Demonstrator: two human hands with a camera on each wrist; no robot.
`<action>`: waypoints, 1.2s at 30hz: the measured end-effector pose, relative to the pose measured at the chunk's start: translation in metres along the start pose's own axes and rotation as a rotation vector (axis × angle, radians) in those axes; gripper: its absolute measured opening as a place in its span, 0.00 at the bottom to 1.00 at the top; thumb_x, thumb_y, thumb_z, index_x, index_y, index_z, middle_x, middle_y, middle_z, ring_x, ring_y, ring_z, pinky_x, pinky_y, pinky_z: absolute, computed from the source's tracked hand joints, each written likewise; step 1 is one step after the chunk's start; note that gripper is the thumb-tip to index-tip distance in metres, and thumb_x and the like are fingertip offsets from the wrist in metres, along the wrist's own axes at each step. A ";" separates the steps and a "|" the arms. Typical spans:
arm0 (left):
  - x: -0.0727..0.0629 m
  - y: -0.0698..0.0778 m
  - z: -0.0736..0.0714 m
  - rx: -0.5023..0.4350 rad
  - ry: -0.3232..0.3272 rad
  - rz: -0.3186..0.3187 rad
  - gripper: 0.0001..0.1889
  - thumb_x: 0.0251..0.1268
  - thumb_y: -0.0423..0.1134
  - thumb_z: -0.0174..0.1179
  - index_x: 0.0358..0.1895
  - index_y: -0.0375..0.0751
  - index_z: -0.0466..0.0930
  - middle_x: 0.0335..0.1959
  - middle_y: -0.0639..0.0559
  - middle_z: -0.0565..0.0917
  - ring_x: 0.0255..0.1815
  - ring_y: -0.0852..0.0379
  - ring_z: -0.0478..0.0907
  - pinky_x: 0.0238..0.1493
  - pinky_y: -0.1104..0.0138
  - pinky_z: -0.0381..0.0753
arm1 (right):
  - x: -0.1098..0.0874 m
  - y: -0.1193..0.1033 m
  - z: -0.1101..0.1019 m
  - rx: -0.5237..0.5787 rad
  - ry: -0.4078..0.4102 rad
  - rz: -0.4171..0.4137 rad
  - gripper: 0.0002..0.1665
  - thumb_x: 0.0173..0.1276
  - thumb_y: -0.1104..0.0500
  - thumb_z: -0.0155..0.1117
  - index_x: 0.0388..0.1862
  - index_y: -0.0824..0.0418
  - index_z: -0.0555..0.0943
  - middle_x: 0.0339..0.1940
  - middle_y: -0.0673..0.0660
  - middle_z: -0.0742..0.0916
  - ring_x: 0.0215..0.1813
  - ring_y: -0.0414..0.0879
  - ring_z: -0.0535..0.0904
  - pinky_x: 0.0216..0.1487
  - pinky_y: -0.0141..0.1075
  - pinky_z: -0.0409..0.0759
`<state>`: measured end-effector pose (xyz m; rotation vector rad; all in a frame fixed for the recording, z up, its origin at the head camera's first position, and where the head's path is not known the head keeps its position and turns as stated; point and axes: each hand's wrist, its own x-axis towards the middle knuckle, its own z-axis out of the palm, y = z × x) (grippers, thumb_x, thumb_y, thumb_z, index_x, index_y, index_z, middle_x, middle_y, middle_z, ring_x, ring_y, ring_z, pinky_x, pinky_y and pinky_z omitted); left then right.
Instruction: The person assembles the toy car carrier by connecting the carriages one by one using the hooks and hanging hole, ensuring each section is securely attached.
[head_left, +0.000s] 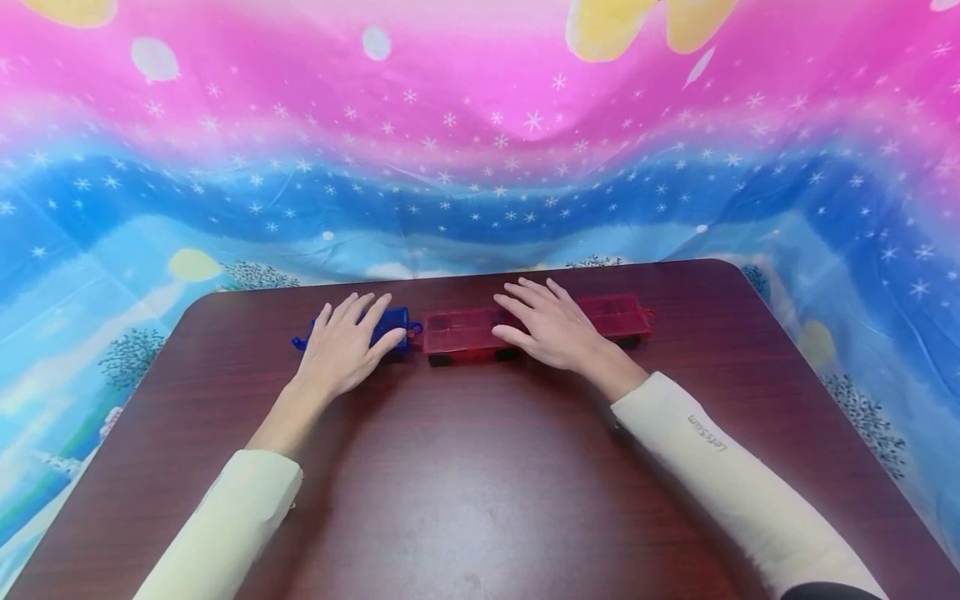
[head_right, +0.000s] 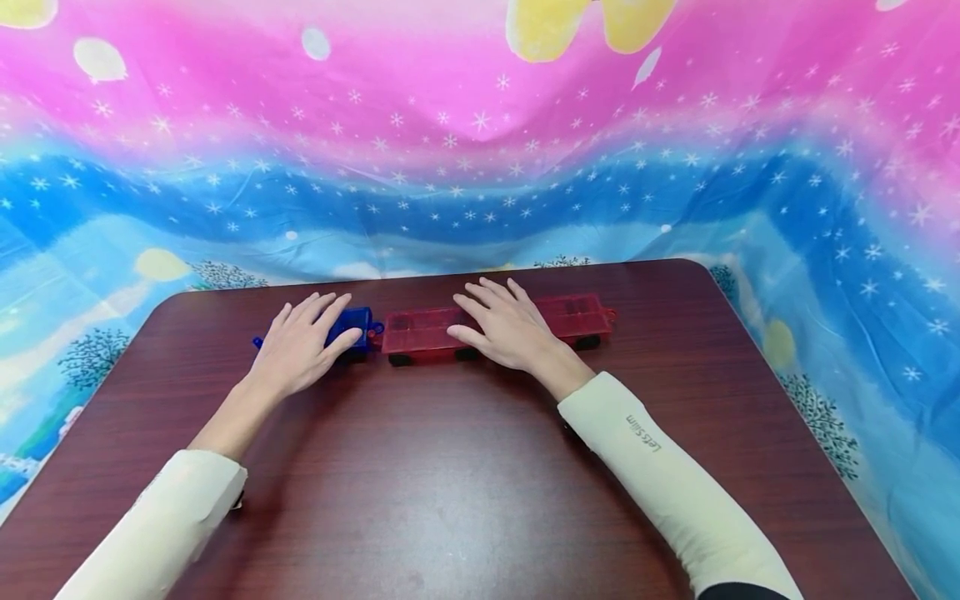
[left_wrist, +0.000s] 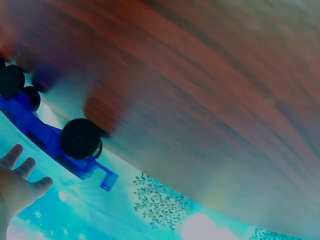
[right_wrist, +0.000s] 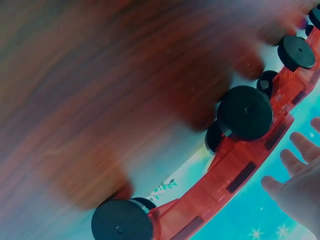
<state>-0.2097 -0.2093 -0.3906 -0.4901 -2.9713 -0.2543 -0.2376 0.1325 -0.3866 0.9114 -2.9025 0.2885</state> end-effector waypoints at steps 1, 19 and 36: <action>-0.001 -0.002 0.000 0.002 -0.002 -0.003 0.41 0.77 0.69 0.38 0.81 0.47 0.56 0.77 0.37 0.62 0.80 0.37 0.50 0.75 0.37 0.43 | 0.001 -0.001 0.001 -0.001 -0.001 -0.003 0.41 0.75 0.31 0.51 0.80 0.50 0.66 0.79 0.56 0.68 0.81 0.55 0.55 0.79 0.57 0.44; -0.007 -0.019 0.009 0.034 -0.056 -0.007 0.43 0.76 0.70 0.40 0.82 0.43 0.54 0.80 0.35 0.55 0.81 0.35 0.44 0.76 0.37 0.41 | 0.012 -0.015 0.013 -0.017 -0.114 0.014 0.46 0.74 0.26 0.44 0.83 0.47 0.59 0.82 0.55 0.63 0.83 0.54 0.48 0.79 0.58 0.41; 0.001 -0.032 0.015 0.039 -0.124 -0.035 0.49 0.69 0.77 0.38 0.83 0.48 0.51 0.81 0.36 0.52 0.82 0.34 0.42 0.75 0.36 0.36 | 0.027 -0.024 0.022 -0.046 -0.182 0.012 0.48 0.74 0.23 0.36 0.84 0.45 0.54 0.84 0.54 0.58 0.84 0.54 0.42 0.79 0.58 0.35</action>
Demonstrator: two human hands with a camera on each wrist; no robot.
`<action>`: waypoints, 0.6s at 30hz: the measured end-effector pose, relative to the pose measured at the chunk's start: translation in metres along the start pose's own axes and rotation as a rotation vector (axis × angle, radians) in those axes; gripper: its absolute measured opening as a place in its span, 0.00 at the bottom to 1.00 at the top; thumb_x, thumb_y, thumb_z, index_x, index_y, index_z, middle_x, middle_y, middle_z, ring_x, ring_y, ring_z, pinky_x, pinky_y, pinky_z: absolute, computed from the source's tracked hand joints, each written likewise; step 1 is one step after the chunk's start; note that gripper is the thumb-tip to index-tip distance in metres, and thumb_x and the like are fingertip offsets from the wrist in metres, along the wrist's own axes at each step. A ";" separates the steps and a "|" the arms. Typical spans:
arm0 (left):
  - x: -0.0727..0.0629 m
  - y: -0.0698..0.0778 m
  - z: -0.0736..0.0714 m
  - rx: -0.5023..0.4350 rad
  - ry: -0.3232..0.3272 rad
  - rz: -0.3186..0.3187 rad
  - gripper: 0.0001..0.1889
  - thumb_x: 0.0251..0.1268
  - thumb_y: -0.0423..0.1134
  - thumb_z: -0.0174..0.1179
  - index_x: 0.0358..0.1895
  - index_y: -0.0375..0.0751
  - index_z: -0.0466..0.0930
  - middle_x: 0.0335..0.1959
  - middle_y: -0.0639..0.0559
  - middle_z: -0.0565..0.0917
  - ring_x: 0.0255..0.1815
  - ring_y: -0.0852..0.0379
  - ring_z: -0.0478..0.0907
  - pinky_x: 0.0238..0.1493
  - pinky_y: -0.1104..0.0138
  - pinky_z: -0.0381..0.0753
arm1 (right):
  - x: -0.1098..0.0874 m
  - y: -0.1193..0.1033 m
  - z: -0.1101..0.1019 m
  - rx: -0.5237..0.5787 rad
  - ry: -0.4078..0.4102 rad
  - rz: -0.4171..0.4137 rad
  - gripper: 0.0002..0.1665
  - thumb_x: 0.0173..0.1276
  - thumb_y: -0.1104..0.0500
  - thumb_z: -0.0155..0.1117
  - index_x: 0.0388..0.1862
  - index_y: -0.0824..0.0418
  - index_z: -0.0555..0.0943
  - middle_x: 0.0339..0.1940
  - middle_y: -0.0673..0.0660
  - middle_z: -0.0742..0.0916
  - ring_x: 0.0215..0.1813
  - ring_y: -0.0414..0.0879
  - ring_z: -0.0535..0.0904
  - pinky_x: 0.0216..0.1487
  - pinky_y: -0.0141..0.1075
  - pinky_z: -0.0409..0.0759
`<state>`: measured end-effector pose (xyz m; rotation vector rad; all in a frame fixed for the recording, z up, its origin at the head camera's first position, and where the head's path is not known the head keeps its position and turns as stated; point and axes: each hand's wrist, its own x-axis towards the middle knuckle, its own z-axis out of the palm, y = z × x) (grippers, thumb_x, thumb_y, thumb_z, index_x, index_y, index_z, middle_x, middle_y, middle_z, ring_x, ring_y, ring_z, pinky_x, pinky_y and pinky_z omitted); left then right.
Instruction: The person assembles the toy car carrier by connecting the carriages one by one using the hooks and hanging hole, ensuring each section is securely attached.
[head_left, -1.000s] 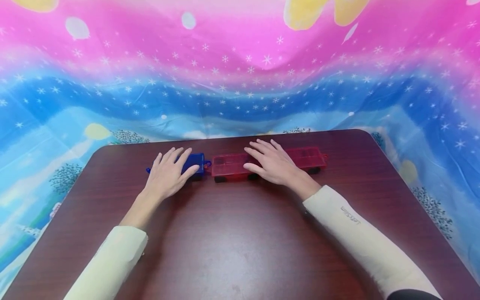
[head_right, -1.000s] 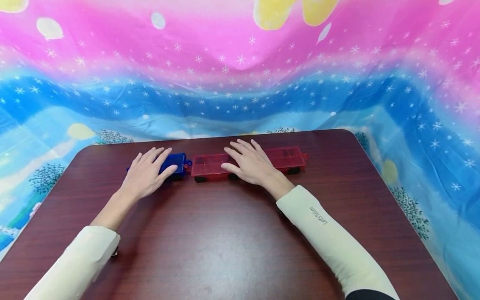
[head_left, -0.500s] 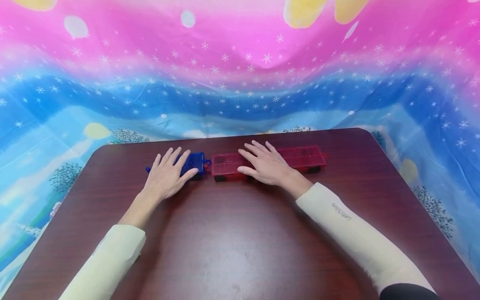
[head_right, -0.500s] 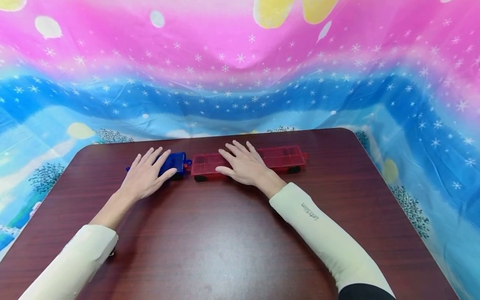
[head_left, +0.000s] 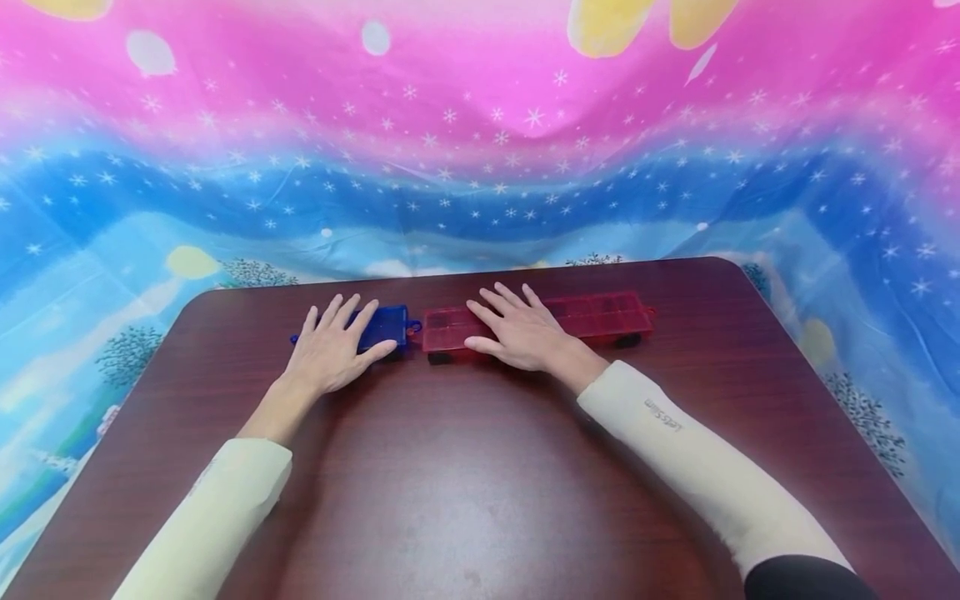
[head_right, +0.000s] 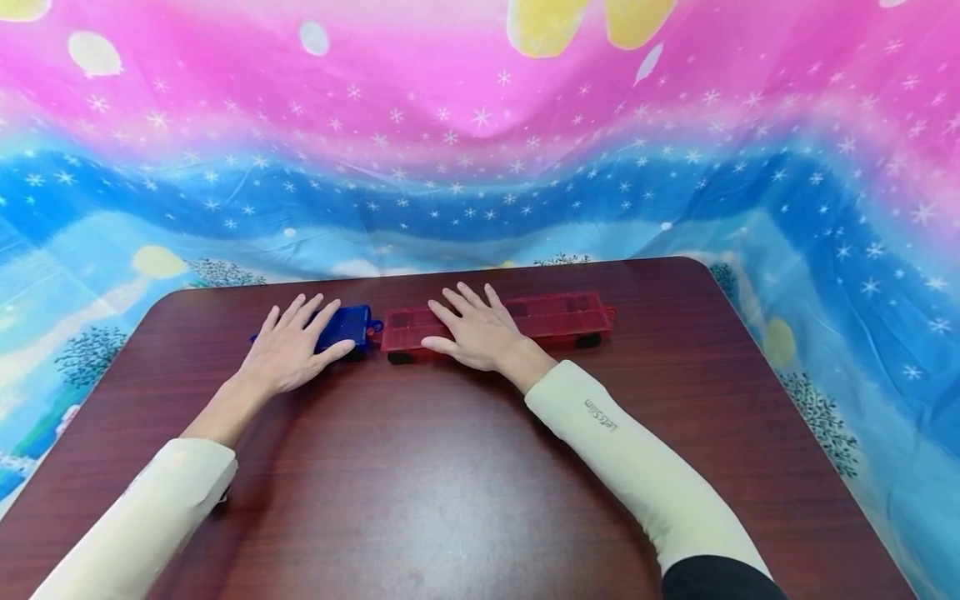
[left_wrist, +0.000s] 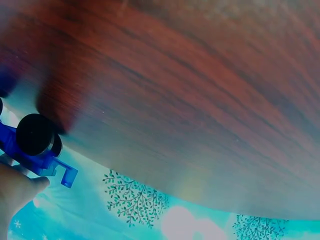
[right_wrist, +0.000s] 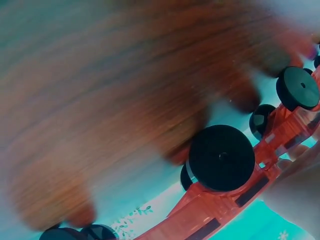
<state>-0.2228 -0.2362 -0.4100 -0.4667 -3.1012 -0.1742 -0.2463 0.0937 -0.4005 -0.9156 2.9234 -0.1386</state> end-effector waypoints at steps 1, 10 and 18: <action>0.001 0.000 0.001 0.000 -0.003 0.001 0.49 0.68 0.78 0.39 0.83 0.48 0.51 0.81 0.36 0.52 0.82 0.35 0.41 0.75 0.36 0.36 | 0.001 -0.001 0.000 -0.003 -0.001 -0.001 0.48 0.74 0.23 0.36 0.84 0.45 0.54 0.84 0.54 0.57 0.84 0.54 0.42 0.79 0.58 0.35; 0.005 -0.003 0.004 0.002 -0.016 0.019 0.52 0.65 0.80 0.42 0.83 0.49 0.50 0.81 0.36 0.52 0.82 0.34 0.41 0.75 0.36 0.35 | 0.005 -0.005 0.003 -0.003 -0.020 -0.007 0.49 0.73 0.22 0.35 0.85 0.45 0.52 0.84 0.53 0.56 0.84 0.53 0.41 0.79 0.58 0.33; 0.003 -0.007 0.007 -0.008 -0.013 0.021 0.51 0.66 0.78 0.41 0.83 0.49 0.49 0.82 0.37 0.51 0.82 0.35 0.40 0.75 0.36 0.32 | 0.007 -0.006 0.009 0.001 -0.010 -0.016 0.49 0.74 0.23 0.35 0.85 0.44 0.50 0.84 0.52 0.55 0.84 0.52 0.40 0.79 0.56 0.35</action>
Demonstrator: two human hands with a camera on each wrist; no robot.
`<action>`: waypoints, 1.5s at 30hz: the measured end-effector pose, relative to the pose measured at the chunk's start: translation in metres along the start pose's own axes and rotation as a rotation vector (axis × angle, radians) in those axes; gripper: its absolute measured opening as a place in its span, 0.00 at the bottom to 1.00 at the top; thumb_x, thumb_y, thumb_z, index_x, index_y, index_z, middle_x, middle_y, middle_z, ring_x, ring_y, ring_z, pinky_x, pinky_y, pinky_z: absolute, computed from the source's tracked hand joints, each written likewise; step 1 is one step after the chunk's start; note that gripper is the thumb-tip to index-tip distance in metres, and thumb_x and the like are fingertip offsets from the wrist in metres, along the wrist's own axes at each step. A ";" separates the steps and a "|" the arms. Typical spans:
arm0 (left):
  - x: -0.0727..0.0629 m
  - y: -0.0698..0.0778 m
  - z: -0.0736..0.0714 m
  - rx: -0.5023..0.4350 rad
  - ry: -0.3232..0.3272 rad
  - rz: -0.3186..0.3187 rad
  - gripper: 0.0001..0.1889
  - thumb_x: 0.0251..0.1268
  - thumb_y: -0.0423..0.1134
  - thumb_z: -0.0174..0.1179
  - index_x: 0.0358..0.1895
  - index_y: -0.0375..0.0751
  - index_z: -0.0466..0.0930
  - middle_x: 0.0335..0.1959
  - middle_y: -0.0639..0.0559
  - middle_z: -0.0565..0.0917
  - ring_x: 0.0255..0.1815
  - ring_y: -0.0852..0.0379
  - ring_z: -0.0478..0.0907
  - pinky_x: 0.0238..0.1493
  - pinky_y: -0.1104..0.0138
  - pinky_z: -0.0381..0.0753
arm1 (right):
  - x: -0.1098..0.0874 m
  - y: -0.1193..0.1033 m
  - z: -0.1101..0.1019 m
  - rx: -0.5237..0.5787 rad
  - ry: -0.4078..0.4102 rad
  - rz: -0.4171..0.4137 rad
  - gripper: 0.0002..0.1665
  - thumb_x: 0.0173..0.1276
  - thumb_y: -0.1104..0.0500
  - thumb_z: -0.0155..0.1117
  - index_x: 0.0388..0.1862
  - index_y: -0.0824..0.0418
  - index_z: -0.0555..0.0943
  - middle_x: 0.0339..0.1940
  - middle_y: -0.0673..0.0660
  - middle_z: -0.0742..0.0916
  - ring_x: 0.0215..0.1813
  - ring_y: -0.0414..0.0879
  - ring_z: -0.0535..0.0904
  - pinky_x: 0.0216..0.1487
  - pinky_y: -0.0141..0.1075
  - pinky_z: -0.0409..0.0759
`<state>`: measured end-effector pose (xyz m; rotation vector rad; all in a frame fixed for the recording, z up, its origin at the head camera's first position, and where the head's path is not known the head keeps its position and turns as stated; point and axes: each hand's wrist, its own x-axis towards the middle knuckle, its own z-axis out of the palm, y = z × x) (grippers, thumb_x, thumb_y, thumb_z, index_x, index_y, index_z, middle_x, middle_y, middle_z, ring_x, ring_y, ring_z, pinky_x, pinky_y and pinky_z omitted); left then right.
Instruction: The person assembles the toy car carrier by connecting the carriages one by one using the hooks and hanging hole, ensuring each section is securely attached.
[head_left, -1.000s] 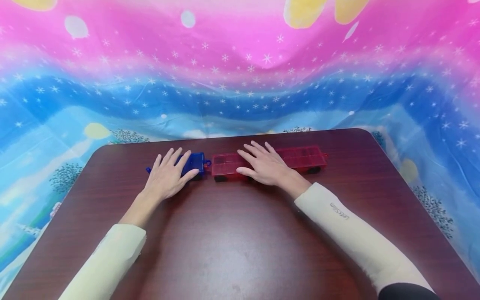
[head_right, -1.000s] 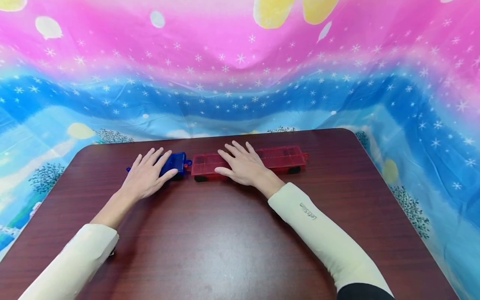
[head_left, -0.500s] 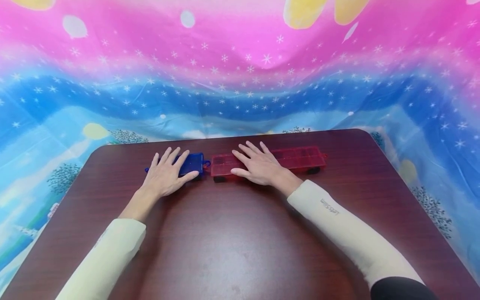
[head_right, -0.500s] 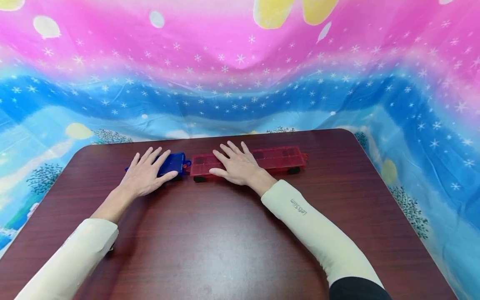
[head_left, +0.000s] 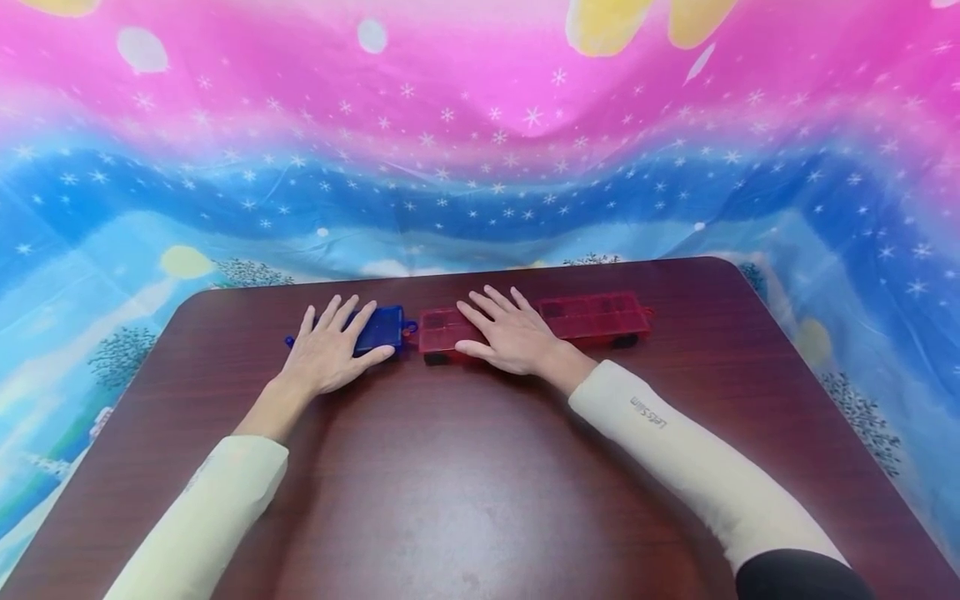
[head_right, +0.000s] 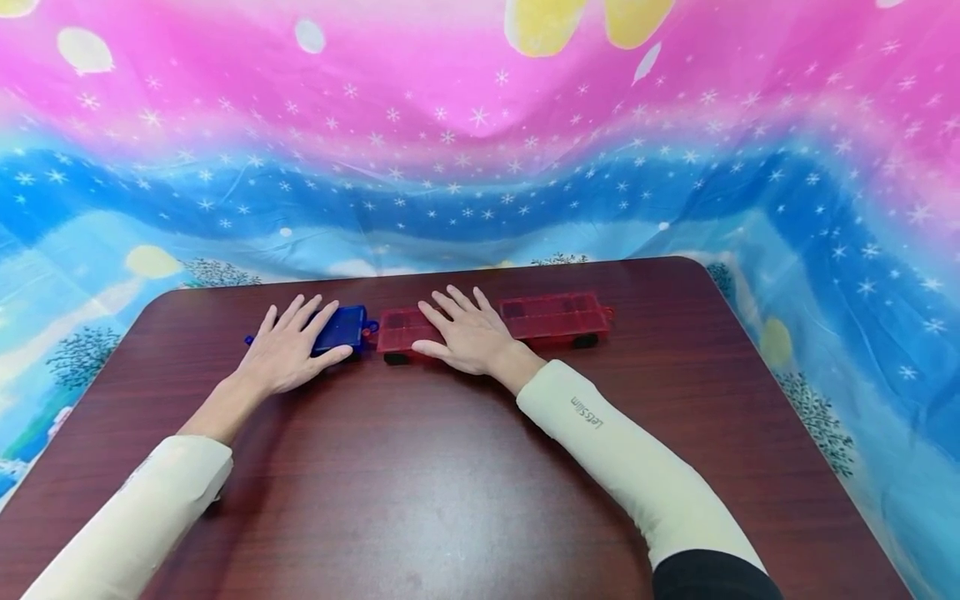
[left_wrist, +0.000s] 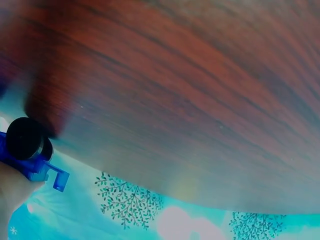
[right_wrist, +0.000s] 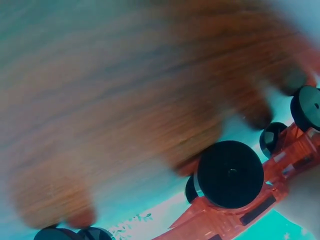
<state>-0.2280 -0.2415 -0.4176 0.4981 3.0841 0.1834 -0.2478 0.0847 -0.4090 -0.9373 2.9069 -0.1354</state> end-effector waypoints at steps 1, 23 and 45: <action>0.000 0.000 0.000 -0.002 0.001 0.000 0.51 0.67 0.78 0.41 0.83 0.49 0.49 0.82 0.36 0.51 0.82 0.35 0.40 0.75 0.36 0.32 | 0.000 0.000 0.001 -0.002 0.001 -0.001 0.49 0.74 0.23 0.35 0.85 0.44 0.49 0.84 0.52 0.55 0.84 0.52 0.40 0.79 0.56 0.35; -0.004 -0.004 0.000 -0.054 0.028 0.006 0.49 0.70 0.74 0.44 0.83 0.45 0.48 0.81 0.35 0.51 0.81 0.34 0.42 0.74 0.34 0.35 | 0.000 0.001 0.002 -0.021 -0.007 0.000 0.48 0.74 0.22 0.32 0.85 0.44 0.48 0.85 0.51 0.55 0.84 0.51 0.40 0.80 0.53 0.36; -0.006 -0.004 0.001 -0.128 0.068 0.025 0.48 0.71 0.72 0.46 0.83 0.46 0.49 0.81 0.36 0.52 0.81 0.34 0.44 0.74 0.34 0.37 | 0.000 0.002 0.000 -0.017 -0.009 -0.002 0.49 0.74 0.23 0.32 0.85 0.44 0.48 0.85 0.51 0.55 0.84 0.51 0.40 0.80 0.54 0.36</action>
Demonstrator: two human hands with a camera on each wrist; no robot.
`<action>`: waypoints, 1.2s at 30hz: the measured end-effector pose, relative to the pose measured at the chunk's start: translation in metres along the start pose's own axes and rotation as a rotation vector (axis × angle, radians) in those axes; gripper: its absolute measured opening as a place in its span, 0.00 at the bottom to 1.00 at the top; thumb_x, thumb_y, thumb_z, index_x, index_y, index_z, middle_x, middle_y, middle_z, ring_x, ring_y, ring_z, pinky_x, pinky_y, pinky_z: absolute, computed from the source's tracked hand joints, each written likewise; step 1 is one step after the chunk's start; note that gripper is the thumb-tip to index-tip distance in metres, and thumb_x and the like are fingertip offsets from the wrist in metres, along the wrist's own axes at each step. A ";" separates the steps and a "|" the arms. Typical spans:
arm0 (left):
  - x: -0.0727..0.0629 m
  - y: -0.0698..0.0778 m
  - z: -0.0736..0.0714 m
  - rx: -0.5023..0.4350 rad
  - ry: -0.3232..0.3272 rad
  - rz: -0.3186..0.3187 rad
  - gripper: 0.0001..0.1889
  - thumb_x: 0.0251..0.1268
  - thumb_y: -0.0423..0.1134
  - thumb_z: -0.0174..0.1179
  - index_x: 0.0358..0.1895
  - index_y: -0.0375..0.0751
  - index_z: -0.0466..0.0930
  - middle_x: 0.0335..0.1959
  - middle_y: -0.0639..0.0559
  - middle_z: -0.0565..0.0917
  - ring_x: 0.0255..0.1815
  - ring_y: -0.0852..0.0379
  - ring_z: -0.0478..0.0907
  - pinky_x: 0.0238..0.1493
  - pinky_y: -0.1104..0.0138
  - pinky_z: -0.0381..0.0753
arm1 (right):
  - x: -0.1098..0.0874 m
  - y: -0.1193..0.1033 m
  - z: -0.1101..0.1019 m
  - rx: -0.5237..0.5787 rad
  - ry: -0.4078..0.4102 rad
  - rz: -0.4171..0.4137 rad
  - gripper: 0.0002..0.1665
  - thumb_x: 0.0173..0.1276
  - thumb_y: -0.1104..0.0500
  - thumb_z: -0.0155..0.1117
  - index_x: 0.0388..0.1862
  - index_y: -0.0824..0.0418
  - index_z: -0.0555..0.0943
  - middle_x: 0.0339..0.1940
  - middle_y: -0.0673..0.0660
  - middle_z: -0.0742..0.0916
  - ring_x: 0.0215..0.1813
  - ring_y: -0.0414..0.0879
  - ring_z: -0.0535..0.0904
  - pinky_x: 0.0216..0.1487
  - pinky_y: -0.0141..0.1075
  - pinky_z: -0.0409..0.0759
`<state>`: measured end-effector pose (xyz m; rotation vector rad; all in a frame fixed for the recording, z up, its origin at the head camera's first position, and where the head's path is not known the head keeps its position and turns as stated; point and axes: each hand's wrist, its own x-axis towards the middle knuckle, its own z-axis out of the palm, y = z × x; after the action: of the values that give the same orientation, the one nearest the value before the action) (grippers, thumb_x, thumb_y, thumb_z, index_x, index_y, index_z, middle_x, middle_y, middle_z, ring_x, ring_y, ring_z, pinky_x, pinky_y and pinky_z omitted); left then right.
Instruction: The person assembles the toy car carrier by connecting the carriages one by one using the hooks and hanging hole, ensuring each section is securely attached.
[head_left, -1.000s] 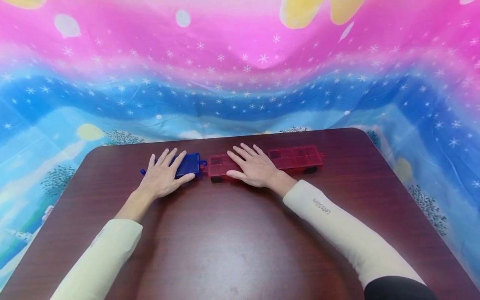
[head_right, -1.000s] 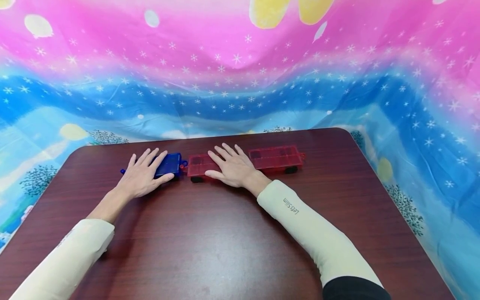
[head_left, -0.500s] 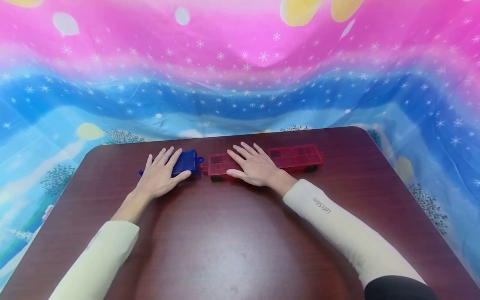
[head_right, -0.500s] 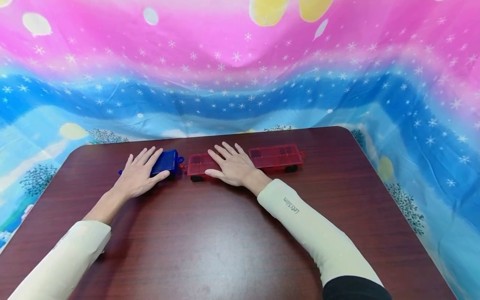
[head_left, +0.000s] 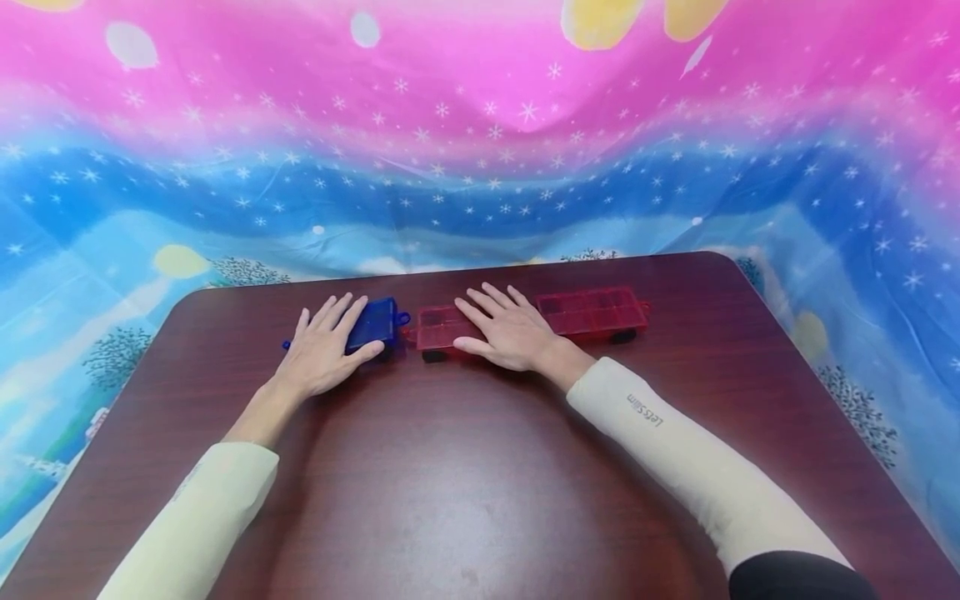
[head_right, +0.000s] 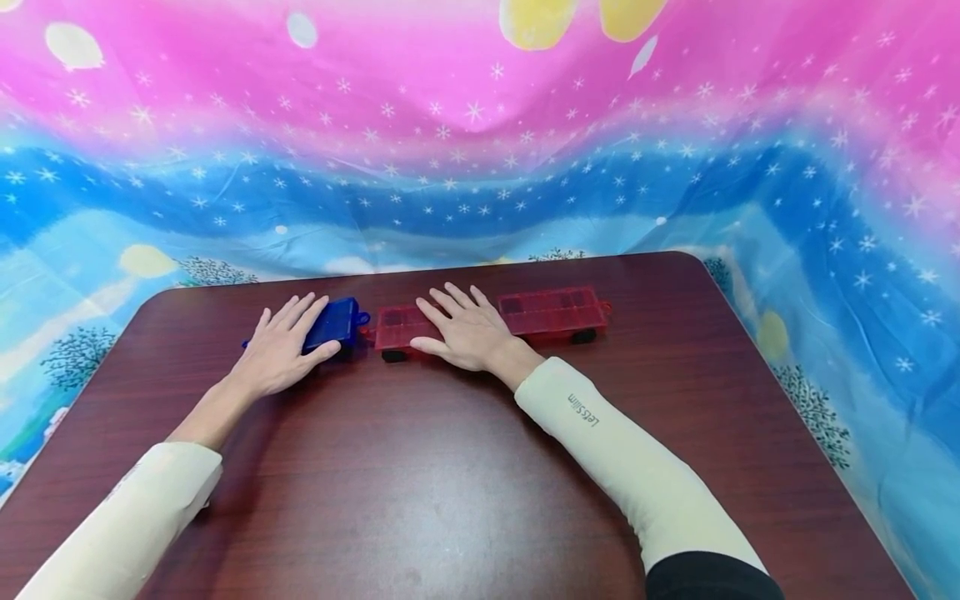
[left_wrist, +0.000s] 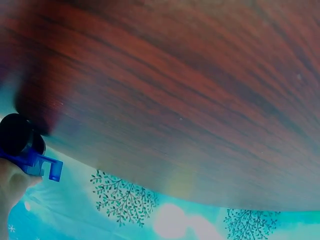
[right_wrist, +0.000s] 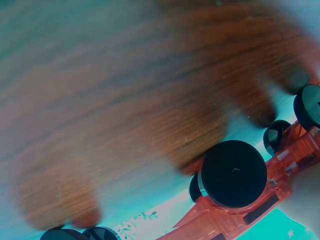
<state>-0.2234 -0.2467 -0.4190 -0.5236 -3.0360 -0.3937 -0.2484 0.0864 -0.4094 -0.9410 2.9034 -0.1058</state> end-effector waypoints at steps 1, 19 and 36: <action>0.000 0.000 0.001 0.000 0.001 0.001 0.48 0.71 0.72 0.46 0.83 0.46 0.49 0.81 0.36 0.52 0.81 0.34 0.44 0.74 0.34 0.37 | 0.000 0.000 0.000 0.002 0.000 0.000 0.49 0.74 0.23 0.32 0.85 0.44 0.48 0.85 0.51 0.55 0.84 0.51 0.40 0.80 0.54 0.36; -0.002 0.002 0.001 0.029 -0.003 0.017 0.48 0.69 0.72 0.48 0.83 0.46 0.51 0.81 0.38 0.53 0.81 0.36 0.44 0.75 0.35 0.37 | 0.000 0.002 0.002 0.009 0.018 0.005 0.48 0.74 0.23 0.32 0.85 0.44 0.49 0.84 0.51 0.55 0.84 0.51 0.40 0.80 0.53 0.36; -0.006 0.000 0.000 0.043 -0.010 0.019 0.48 0.69 0.72 0.49 0.83 0.48 0.50 0.81 0.38 0.53 0.81 0.36 0.45 0.75 0.35 0.37 | 0.001 0.003 0.004 0.000 0.025 -0.002 0.49 0.73 0.22 0.31 0.85 0.44 0.48 0.84 0.51 0.55 0.84 0.51 0.40 0.80 0.53 0.36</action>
<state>-0.2175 -0.2485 -0.4199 -0.5529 -3.0391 -0.3248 -0.2505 0.0876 -0.4134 -0.9496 2.9247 -0.1187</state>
